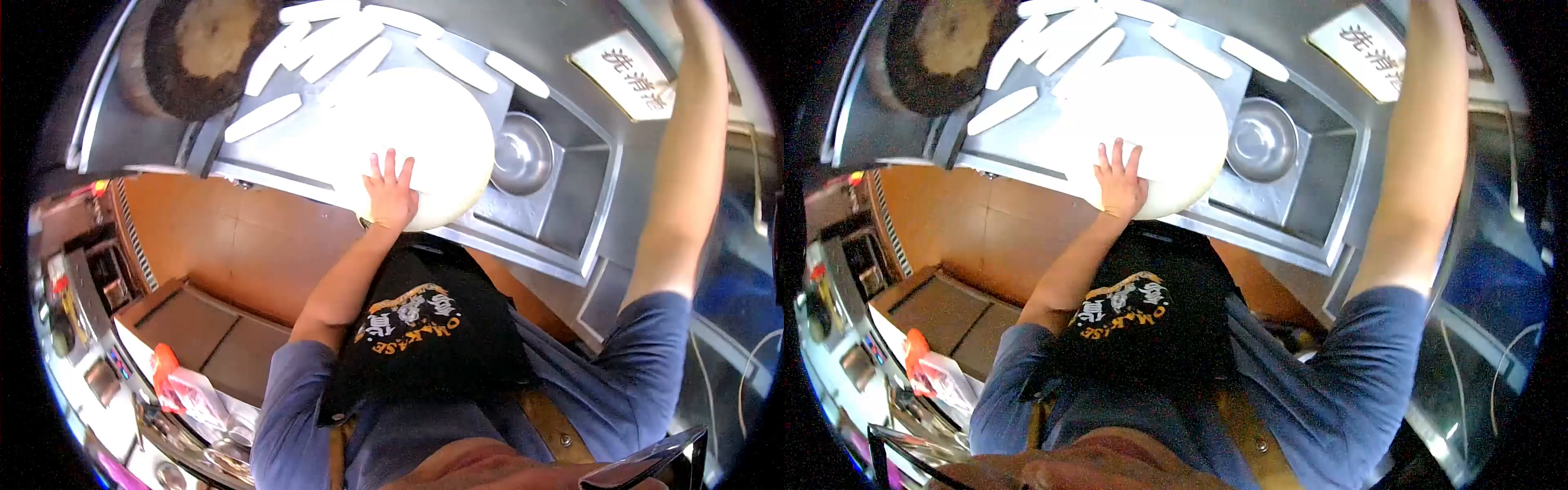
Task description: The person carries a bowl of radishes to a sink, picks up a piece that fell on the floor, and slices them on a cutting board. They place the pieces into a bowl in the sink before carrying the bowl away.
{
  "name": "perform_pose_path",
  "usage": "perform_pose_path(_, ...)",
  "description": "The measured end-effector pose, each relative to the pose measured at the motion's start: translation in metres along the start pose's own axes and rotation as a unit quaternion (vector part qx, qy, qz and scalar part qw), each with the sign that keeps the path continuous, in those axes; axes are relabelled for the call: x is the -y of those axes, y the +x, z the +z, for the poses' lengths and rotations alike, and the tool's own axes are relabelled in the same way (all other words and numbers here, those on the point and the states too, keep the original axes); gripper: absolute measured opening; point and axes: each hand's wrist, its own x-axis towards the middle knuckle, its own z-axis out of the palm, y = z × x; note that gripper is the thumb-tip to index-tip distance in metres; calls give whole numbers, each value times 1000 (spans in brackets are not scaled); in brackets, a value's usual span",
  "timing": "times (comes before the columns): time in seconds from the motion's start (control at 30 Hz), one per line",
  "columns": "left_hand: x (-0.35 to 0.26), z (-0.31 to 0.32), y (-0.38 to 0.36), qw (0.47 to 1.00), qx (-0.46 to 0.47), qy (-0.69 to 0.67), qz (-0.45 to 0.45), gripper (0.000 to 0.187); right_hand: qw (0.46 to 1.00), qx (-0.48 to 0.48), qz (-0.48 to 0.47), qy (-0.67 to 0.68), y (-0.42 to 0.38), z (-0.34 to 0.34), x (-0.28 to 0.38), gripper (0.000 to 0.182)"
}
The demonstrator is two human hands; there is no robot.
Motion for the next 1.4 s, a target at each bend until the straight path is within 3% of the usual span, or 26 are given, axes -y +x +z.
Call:
perform_pose_path(0.03,-2,-1,-1,1000,-8,-12,11,70,957,33,225,180,-31,-33,24,25)
perform_pose_path(0.07,-6,-9,5,1000,2,3,11,68,830,76,428,349,-76,-82,59,26)
perform_pose_path(0.1,-6,-12,11,1000,-1,14,0,68,789,106,468,384,-120,-88,81,27)
perform_pose_path(0.17,-5,-15,17,999,32,10,30,68,728,195,436,491,-175,-113,147,48)
perform_pose_path(0.27,-6,-7,12,999,4,35,40,69,660,249,525,477,-275,-89,223,52)
perform_pose_path(0.3,-3,-5,13,997,-14,46,52,69,610,212,527,553,-317,-71,244,50)
perform_pose_path(0.4,-6,-5,6,997,-21,56,42,67,501,233,585,594,-357,-72,305,52)
perform_pose_path(0.57,-15,-7,-10,997,-28,51,48,68,470,190,546,667,-401,-57,364,51)
perform_pose_path(0.67,-15,-6,-16,997,-10,54,60,70,422,238,554,677,-408,-55,373,48)
perform_pose_path(0.83,0,-17,14,972,102,-1,210,72,452,341,552,612,-388,-51,348,38)
perform_pose_path(0.97,2,-22,13,977,66,-38,202,69,485,420,543,542,-385,-28,342,43)
perform_pose_path(1.03,6,-29,0,982,29,-28,186,66,652,426,426,460,-382,-30,355,41)
perform_pose_path(1.17,21,-24,1,975,-6,-123,187,52,685,410,384,464,-328,-69,385,40)
perform_pose_path(1.27,26,-19,11,960,-99,-163,206,26,678,459,375,435,-302,-82,396,36)
perform_pose_path(1.4,32,-12,19,962,-95,-157,202,23,715,477,322,397,-273,-97,399,30)
